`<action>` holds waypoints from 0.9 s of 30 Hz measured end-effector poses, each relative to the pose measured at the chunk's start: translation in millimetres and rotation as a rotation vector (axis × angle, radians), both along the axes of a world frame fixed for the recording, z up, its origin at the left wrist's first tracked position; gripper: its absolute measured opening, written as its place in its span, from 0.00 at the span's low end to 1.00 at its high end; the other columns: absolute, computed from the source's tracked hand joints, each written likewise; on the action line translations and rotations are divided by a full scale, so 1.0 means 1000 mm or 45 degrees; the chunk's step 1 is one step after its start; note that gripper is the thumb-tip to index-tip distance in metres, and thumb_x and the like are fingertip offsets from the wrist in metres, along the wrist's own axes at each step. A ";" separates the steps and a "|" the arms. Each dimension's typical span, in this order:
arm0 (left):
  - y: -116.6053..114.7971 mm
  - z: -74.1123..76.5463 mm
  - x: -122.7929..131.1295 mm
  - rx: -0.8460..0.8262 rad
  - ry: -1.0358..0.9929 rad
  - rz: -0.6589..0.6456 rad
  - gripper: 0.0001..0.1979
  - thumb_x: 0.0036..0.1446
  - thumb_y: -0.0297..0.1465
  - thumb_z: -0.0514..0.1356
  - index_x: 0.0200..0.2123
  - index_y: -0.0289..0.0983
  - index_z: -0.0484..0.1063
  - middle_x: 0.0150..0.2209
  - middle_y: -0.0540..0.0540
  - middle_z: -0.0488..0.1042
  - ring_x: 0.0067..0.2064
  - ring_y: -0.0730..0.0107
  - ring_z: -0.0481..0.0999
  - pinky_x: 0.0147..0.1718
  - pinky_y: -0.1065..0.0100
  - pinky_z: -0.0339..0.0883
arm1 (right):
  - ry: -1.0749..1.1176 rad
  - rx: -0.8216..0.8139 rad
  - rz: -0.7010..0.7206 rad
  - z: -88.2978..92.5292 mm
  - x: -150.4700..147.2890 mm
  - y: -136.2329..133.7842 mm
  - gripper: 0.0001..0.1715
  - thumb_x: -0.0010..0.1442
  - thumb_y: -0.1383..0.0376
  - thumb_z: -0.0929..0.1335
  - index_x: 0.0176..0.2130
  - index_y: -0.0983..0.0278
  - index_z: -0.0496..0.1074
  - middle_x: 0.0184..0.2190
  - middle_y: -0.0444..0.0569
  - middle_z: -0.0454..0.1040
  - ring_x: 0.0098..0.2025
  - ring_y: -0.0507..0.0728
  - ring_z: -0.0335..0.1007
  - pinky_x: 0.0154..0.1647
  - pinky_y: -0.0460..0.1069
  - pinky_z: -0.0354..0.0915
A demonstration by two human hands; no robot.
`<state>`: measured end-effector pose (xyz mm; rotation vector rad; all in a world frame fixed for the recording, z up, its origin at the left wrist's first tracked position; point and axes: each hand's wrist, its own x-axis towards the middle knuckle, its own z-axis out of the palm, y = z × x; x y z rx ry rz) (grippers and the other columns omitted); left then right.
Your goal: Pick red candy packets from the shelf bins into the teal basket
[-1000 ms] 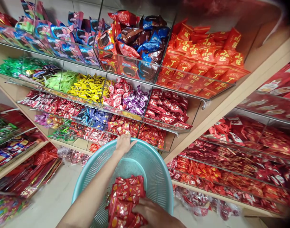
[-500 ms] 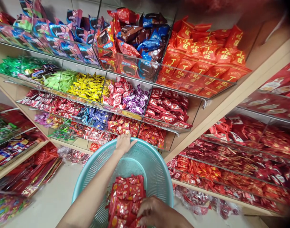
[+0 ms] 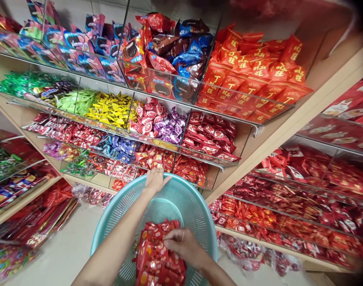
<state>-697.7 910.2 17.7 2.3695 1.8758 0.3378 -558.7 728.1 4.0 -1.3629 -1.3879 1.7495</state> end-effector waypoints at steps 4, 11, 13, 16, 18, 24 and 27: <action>0.000 -0.001 0.000 0.028 -0.008 -0.008 0.34 0.55 0.53 0.35 0.44 0.32 0.64 0.43 0.35 0.68 0.46 0.53 0.64 0.43 0.58 0.51 | -0.195 0.204 -0.060 -0.014 -0.012 -0.003 0.07 0.47 0.65 0.67 0.23 0.67 0.72 0.17 0.41 0.66 0.21 0.47 0.58 0.22 0.43 0.53; 0.000 0.001 0.000 -0.001 0.010 -0.002 0.31 0.57 0.51 0.37 0.43 0.33 0.65 0.43 0.36 0.68 0.46 0.55 0.64 0.44 0.59 0.52 | -0.559 0.476 -0.044 0.005 0.000 -0.002 0.10 0.51 0.65 0.64 0.24 0.64 0.73 0.21 0.43 0.72 0.24 0.51 0.64 0.27 0.45 0.56; -0.001 0.001 0.000 0.011 0.018 -0.002 0.31 0.57 0.51 0.37 0.42 0.33 0.64 0.43 0.37 0.69 0.46 0.55 0.64 0.44 0.59 0.52 | -0.584 0.574 -0.068 0.017 0.008 0.010 0.13 0.54 0.62 0.63 0.24 0.63 0.73 0.23 0.45 0.73 0.27 0.52 0.66 0.29 0.45 0.57; -0.001 0.000 0.000 0.036 0.031 0.000 0.31 0.57 0.51 0.38 0.43 0.32 0.64 0.43 0.36 0.69 0.46 0.55 0.64 0.43 0.59 0.52 | -0.623 0.726 -0.197 0.033 0.026 0.044 0.13 0.55 0.59 0.62 0.28 0.62 0.73 0.26 0.47 0.74 0.29 0.54 0.68 0.32 0.47 0.60; 0.000 -0.002 -0.001 0.047 0.035 0.000 0.31 0.56 0.52 0.38 0.43 0.32 0.64 0.43 0.36 0.69 0.46 0.54 0.64 0.43 0.59 0.52 | -0.639 0.800 -0.332 0.038 0.039 0.075 0.14 0.55 0.58 0.62 0.34 0.63 0.72 0.27 0.47 0.74 0.28 0.54 0.68 0.31 0.47 0.61; 0.001 -0.002 -0.002 0.035 0.000 -0.014 0.32 0.56 0.52 0.37 0.42 0.33 0.65 0.43 0.36 0.68 0.45 0.55 0.65 0.43 0.59 0.53 | -0.614 0.628 -0.688 0.012 0.072 0.177 0.13 0.48 0.61 0.66 0.34 0.65 0.70 0.27 0.48 0.74 0.30 0.54 0.69 0.33 0.47 0.63; 0.001 -0.001 -0.002 0.030 -0.006 -0.015 0.31 0.56 0.52 0.38 0.42 0.33 0.65 0.43 0.35 0.68 0.45 0.55 0.65 0.43 0.59 0.53 | -0.600 0.490 -0.805 -0.007 0.073 0.212 0.19 0.46 0.56 0.67 0.34 0.68 0.70 0.31 0.53 0.75 0.35 0.57 0.70 0.37 0.48 0.63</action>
